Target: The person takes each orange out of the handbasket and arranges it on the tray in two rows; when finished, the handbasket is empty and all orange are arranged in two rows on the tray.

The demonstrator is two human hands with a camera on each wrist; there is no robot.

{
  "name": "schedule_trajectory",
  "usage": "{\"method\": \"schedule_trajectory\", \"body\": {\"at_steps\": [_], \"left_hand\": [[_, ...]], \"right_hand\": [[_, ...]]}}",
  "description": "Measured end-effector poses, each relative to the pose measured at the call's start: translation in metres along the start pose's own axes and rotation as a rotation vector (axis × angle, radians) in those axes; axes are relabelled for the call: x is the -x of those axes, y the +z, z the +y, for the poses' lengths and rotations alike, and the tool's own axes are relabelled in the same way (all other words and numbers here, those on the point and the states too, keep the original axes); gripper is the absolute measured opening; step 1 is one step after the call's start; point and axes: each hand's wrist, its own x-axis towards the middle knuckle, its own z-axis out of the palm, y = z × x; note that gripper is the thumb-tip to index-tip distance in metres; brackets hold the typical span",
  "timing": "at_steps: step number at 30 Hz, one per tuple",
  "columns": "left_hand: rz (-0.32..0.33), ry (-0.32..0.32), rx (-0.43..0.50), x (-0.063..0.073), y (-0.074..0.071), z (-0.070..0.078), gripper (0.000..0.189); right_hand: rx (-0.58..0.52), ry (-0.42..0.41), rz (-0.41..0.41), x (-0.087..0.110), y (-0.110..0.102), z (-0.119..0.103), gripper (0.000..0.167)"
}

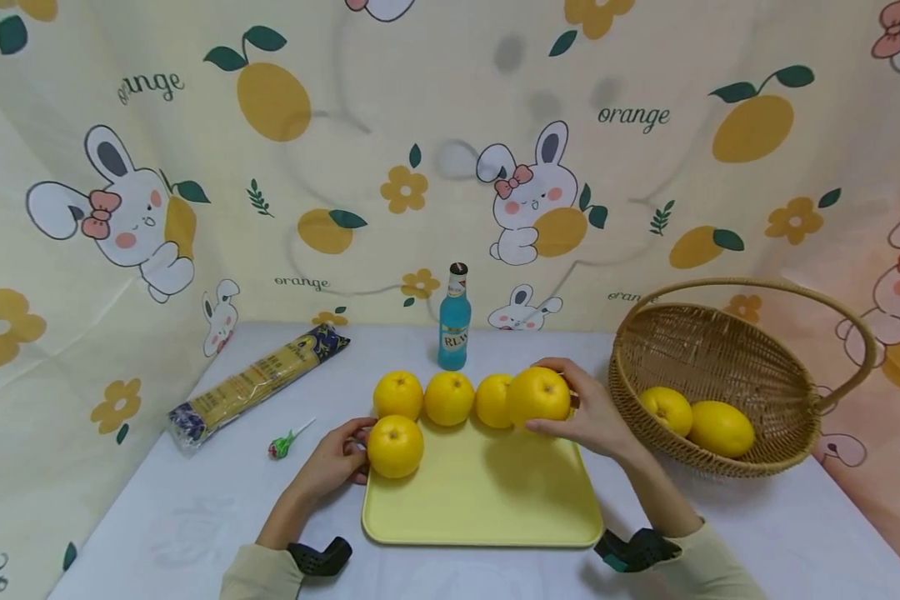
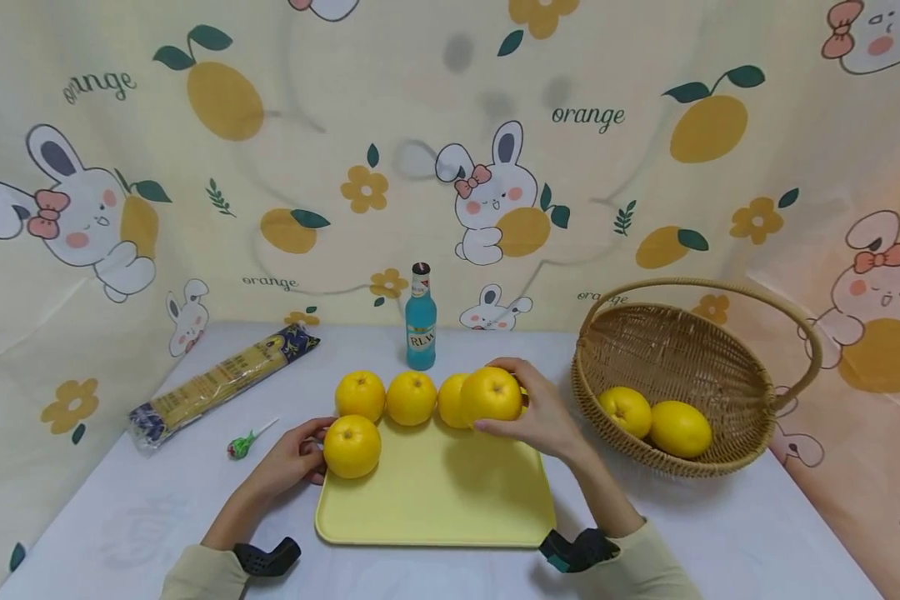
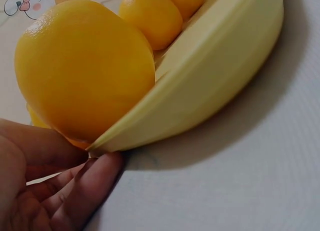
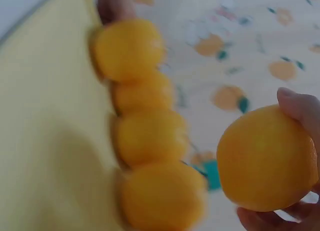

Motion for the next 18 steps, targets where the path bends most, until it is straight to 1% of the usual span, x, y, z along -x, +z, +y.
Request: {"method": "schedule_trajectory", "body": {"at_steps": [4,10,14,18], "left_hand": [[-0.008,0.019,0.007,-0.001,0.0,-0.002,0.054],[-0.024,0.028,0.013,0.0,-0.001,-0.004,0.054],[-0.028,0.04,0.013,0.001,-0.001,-0.004,0.054],[-0.028,0.035,0.02,0.0,-0.002,-0.003,0.054]], "right_hand": [[0.028,-0.021,-0.026,0.0,0.032,0.002,0.07],[0.064,-0.098,-0.12,0.006,0.071,0.005,0.074],[0.096,-0.157,-0.154,0.01,0.091,0.005,0.072],[0.159,-0.191,-0.162,0.013,0.103,0.004,0.07]]}}
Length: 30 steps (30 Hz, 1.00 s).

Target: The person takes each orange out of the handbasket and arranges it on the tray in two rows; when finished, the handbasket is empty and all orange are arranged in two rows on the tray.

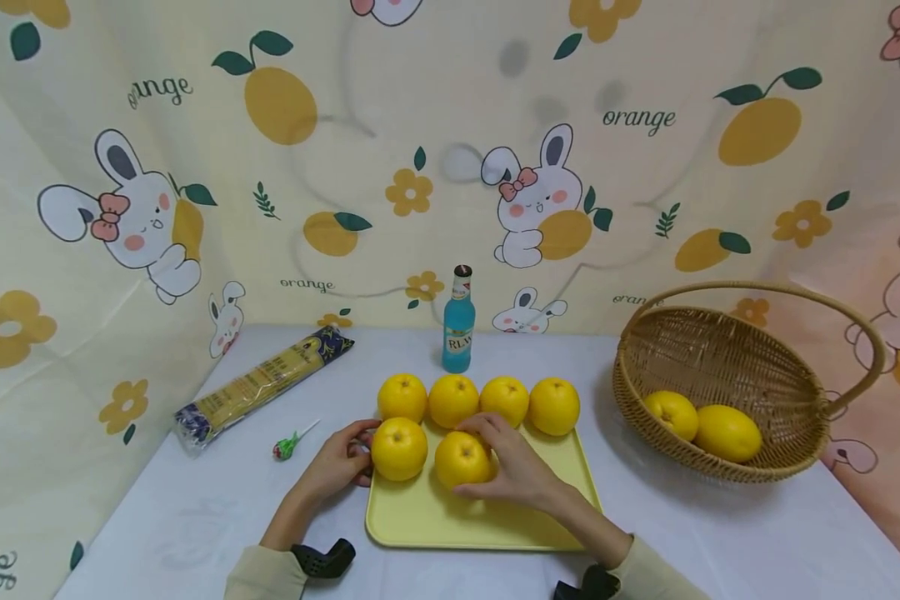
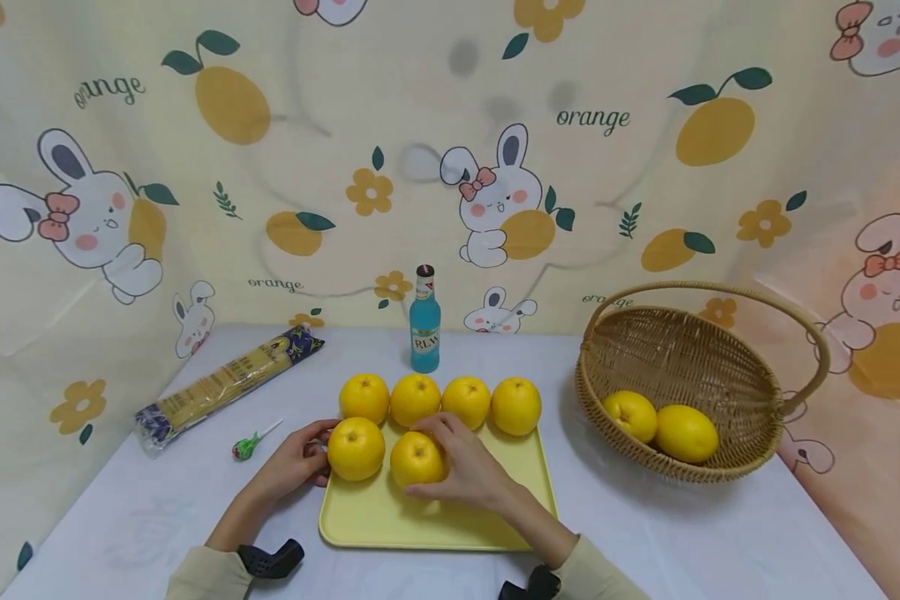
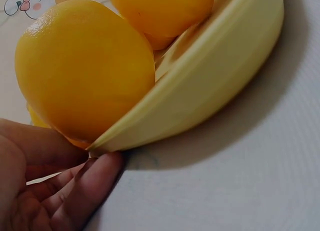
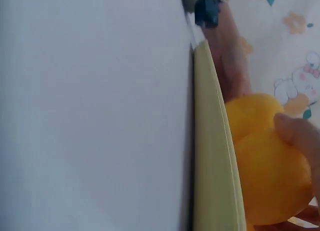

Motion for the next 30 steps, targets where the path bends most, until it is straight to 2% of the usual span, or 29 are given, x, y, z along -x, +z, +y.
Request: {"method": "schedule_trajectory", "body": {"at_steps": [4,11,18,22,25,30], "left_hand": [[-0.01,0.008,0.014,0.0,0.0,0.002,0.055],[-0.028,0.011,0.023,0.016,0.001,0.033,0.052],[-0.021,0.013,0.022,0.003,0.0,0.007,0.054],[-0.015,0.011,0.006,0.001,0.0,0.002,0.055],[-0.006,0.01,-0.008,0.001,0.0,0.002,0.054],[0.009,-0.001,-0.013,0.001,0.001,0.003,0.054]], "right_hand": [[0.023,-0.006,0.0,0.0,0.005,-0.003,0.07],[0.101,0.008,-0.055,0.0,0.002,-0.007,0.07],[0.17,-0.022,-0.163,0.001,-0.011,-0.005,0.081],[0.163,-0.063,-0.213,0.003,-0.017,-0.001,0.088],[0.175,-0.11,-0.208,0.003,-0.018,0.001,0.087],[0.208,-0.141,-0.143,0.002,-0.015,0.003,0.083]]}}
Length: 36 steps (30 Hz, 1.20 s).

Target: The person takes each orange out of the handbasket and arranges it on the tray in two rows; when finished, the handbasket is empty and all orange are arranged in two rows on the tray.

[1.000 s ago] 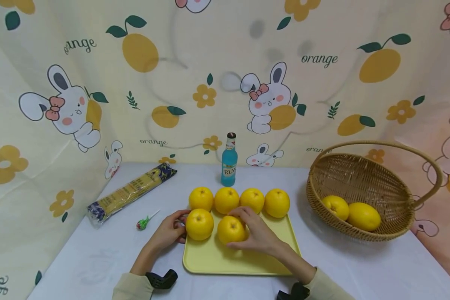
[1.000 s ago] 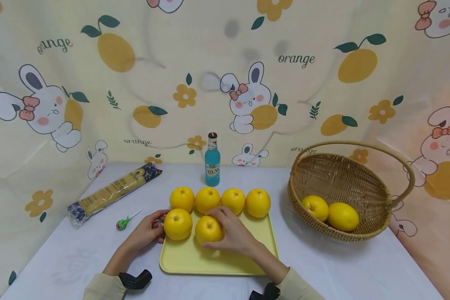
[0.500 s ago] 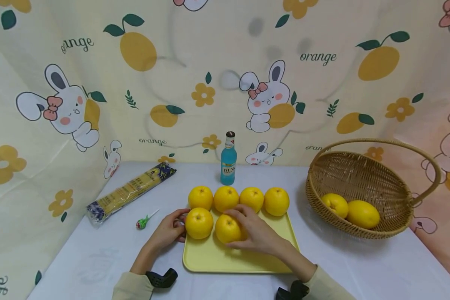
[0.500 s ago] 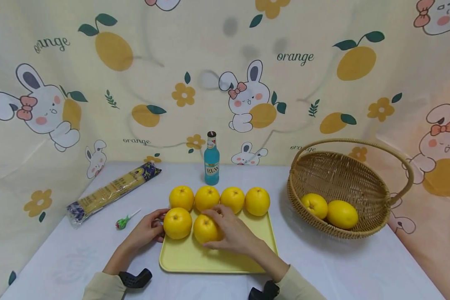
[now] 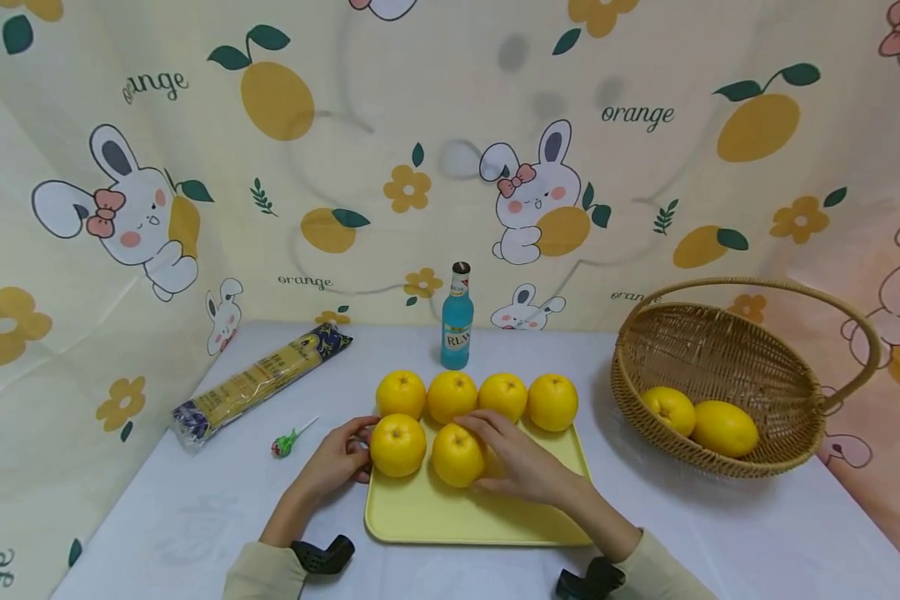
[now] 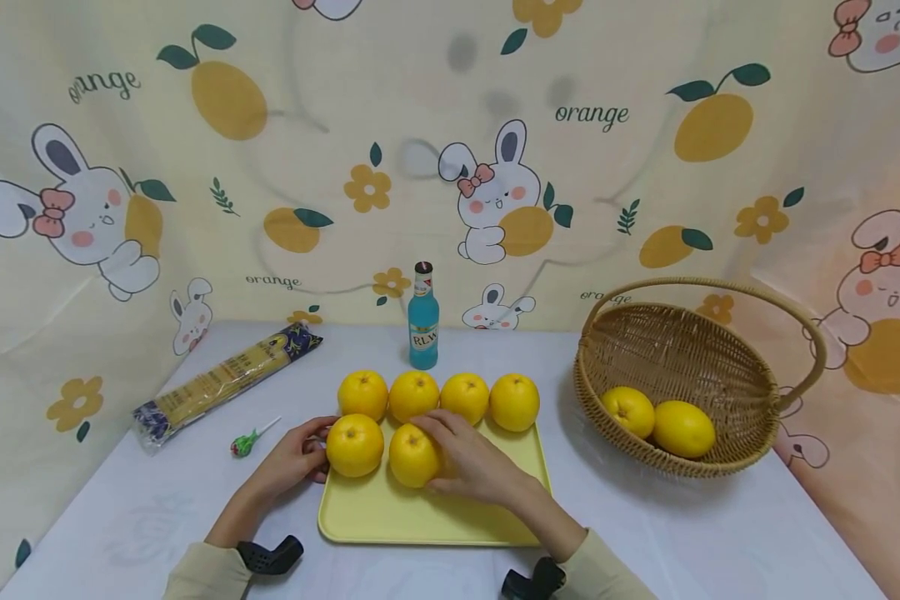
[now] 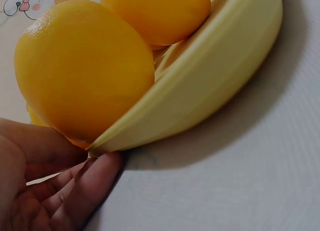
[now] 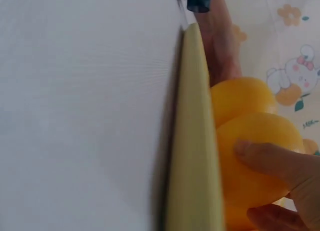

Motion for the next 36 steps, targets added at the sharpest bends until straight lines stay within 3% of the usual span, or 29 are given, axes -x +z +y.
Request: {"method": "schedule_trajectory", "body": {"at_steps": [9,22,28,36], "left_hand": [[0.004,0.005,0.006,-0.001,-0.001,0.001,0.053],[-0.005,0.007,0.005,-0.002,0.001,0.002,0.054],[0.002,-0.001,0.004,-0.002,0.001,-0.001,0.054],[0.001,0.001,-0.001,-0.001,0.001,-0.002,0.055]], "right_hand": [[0.015,0.056,0.107,-0.006,0.011,0.0,0.081],[0.014,0.122,0.159,-0.011,0.019,0.001,0.082],[0.02,0.107,0.186,-0.011,0.015,0.001,0.086],[-0.158,0.145,0.205,-0.006,-0.008,0.006,0.083]]}}
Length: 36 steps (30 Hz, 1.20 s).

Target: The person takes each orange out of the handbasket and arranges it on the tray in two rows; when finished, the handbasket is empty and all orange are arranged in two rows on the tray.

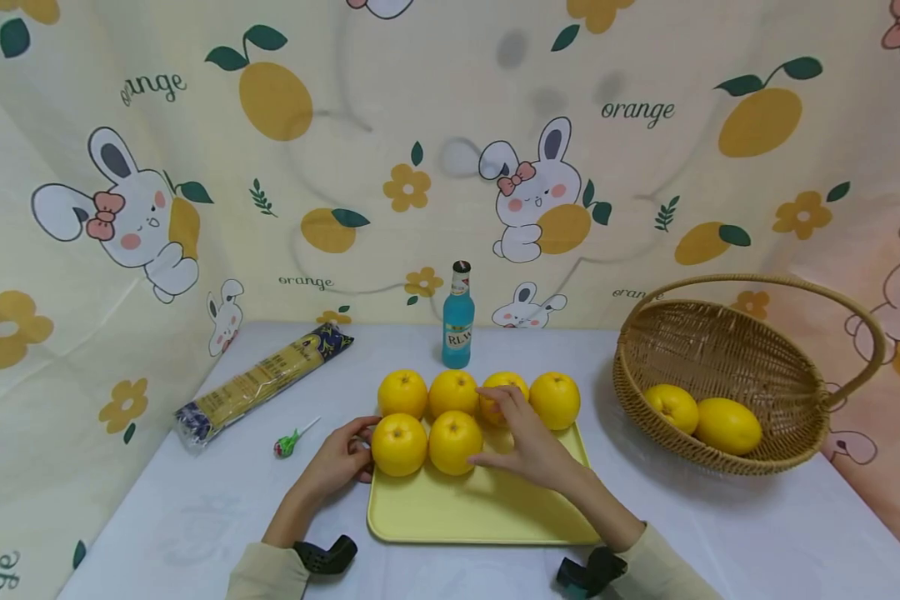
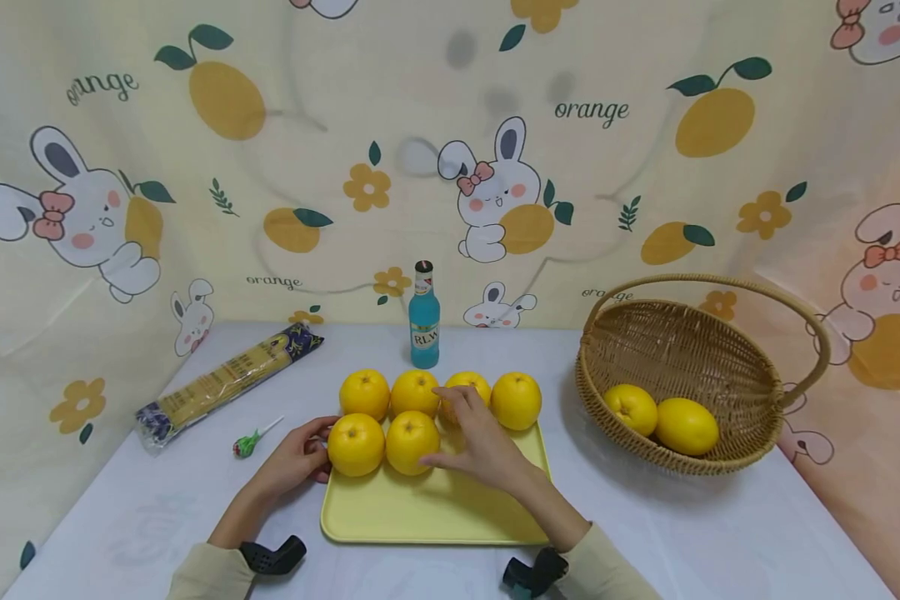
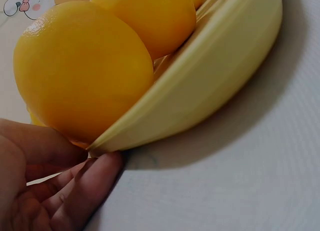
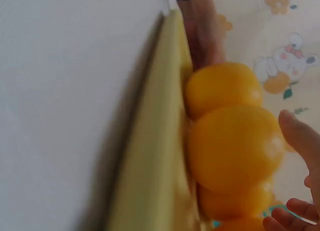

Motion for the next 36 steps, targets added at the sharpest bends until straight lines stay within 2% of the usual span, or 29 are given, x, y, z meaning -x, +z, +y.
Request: {"method": "schedule_trajectory", "body": {"at_steps": [4,7,13,17,20,23,28,33,36], "left_hand": [[0.007,-0.013,-0.001,0.0,0.001,0.0,0.055],[0.007,-0.02,-0.004,0.001,0.001,0.001,0.055],[0.014,-0.022,-0.002,0.001,0.001,0.003,0.054],[0.028,-0.031,-0.008,0.002,0.002,0.004,0.053],[0.034,-0.042,-0.01,0.004,0.003,0.007,0.053],[0.03,-0.045,-0.009,0.009,0.004,0.017,0.052],[0.027,-0.053,-0.013,0.017,0.005,0.033,0.05],[0.03,-0.048,-0.013,0.02,0.005,0.036,0.05],[0.032,-0.04,-0.01,0.019,0.005,0.034,0.051]], "right_hand": [[-0.02,0.035,0.048,0.004,-0.019,0.005,0.074],[0.027,0.031,0.121,0.008,-0.038,0.012,0.063],[0.143,0.02,0.261,0.017,-0.09,0.032,0.041],[0.163,0.028,0.354,0.022,-0.125,0.045,0.029],[0.178,0.047,0.39,0.026,-0.15,0.054,0.023],[0.201,0.138,0.369,0.032,-0.172,0.06,0.018],[0.234,0.324,0.25,0.038,-0.207,0.072,0.022],[0.267,0.399,0.163,0.044,-0.237,0.089,0.029],[0.268,0.474,0.134,0.049,-0.25,0.101,0.035]]}}
